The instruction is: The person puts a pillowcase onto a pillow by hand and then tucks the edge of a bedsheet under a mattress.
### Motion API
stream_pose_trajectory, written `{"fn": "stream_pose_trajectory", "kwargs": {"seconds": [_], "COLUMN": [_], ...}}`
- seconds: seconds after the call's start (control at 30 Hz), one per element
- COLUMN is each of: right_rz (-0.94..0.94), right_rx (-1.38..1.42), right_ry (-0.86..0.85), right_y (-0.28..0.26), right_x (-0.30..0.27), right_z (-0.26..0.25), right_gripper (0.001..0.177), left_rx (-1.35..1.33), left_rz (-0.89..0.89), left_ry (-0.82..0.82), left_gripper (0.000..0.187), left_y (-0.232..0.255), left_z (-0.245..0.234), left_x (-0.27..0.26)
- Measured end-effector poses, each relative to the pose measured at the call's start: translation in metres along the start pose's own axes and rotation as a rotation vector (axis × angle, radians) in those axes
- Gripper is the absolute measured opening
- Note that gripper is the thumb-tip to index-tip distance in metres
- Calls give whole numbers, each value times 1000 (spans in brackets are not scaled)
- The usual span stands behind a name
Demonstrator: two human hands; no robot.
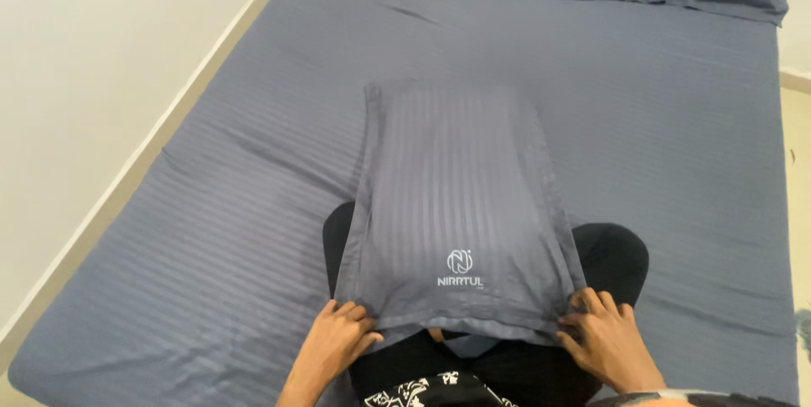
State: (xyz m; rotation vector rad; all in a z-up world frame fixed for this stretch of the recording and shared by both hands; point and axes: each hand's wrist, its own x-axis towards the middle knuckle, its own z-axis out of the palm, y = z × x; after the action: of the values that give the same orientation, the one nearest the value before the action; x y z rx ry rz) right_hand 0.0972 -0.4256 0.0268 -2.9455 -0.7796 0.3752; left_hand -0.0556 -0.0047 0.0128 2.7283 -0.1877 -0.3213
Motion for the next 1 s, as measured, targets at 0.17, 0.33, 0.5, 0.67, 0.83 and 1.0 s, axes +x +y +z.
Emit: {"fn": "stream_pose_trajectory", "kwargs": {"seconds": [0.17,0.33,0.5,0.67,0.83,1.0], "right_rz": [-176,-155,121,101,117,83], "right_rx": [481,463,276,219,223,245], "right_ry": [405,462,434,532,505,502], "right_y": [-47,-86,-75,-76,-75,-72], "right_x": [124,335,397,396,398,397], "right_z": [-32,-28,15,37,37,43], "right_gripper": [21,51,62,63,64,65], "left_rx": [-333,-117,-80,-59,-37,-47], "left_rz": [-142,-125,-297,-285,-307,-327], "left_ry": [838,785,693,702,669,625], "left_gripper": [28,47,60,62,61,63], "left_y": [-2,-11,-35,-41,-41,-39], "left_z": [-64,-56,8,22,21,20], "left_x": [118,328,388,384,388,383]}}
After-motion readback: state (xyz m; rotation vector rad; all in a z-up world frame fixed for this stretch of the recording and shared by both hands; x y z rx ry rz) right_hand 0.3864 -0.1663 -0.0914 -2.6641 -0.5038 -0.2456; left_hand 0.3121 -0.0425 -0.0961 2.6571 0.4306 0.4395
